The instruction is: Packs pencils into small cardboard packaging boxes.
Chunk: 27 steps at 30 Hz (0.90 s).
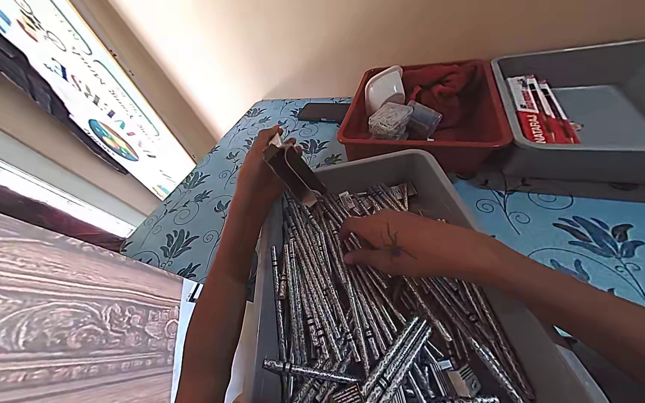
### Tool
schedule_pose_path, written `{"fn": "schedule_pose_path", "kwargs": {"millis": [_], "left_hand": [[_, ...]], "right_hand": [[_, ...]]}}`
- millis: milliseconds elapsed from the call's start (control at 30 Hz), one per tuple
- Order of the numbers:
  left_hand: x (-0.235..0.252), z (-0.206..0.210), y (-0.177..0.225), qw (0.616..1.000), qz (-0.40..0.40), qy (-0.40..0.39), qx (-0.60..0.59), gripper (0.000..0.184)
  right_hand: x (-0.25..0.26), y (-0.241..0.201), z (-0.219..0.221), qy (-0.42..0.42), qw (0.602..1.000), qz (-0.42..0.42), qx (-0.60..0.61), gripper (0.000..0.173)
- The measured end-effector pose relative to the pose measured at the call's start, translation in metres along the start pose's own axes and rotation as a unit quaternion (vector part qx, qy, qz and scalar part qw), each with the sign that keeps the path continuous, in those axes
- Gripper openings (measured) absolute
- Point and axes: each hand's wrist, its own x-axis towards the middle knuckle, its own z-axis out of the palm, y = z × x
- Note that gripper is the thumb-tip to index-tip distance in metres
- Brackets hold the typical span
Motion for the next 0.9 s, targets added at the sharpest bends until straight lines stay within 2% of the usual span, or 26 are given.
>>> {"fn": "schedule_pose_path", "kwargs": {"millis": [167, 333, 467, 567, 667, 767, 900], "left_hand": [[0.001, 0.008, 0.004, 0.997, -0.025, 0.063, 0.043, 0.016], [0.004, 0.005, 0.003, 0.997, -0.033, 0.055, 0.040, 0.019], [0.001, 0.006, 0.004, 0.997, -0.021, 0.044, 0.059, 0.020], [0.004, 0.003, 0.002, 0.997, -0.021, 0.031, 0.063, 0.020], [0.007, 0.001, 0.001, 0.998, -0.023, 0.021, 0.060, 0.022], [0.007, 0.004, 0.003, 0.998, -0.036, 0.034, 0.049, 0.022], [0.005, 0.006, 0.003, 0.997, -0.045, 0.047, 0.029, 0.022]], "right_hand": [[0.002, 0.004, -0.002, -0.011, 0.999, 0.025, 0.046, 0.040], [0.000, -0.006, -0.009, -0.036, 0.985, 0.056, 0.160, 0.036], [0.002, -0.008, -0.007, -0.070, 0.982, 0.087, 0.150, 0.054], [0.002, -0.004, -0.006, -0.067, 0.987, 0.076, 0.126, 0.045], [0.002, -0.004, -0.011, -0.071, 0.982, 0.078, 0.154, 0.046], [0.001, -0.005, -0.016, -0.058, 0.961, 0.083, 0.258, 0.039], [-0.016, -0.008, -0.032, 0.014, 0.918, 0.016, 0.395, 0.018]]}}
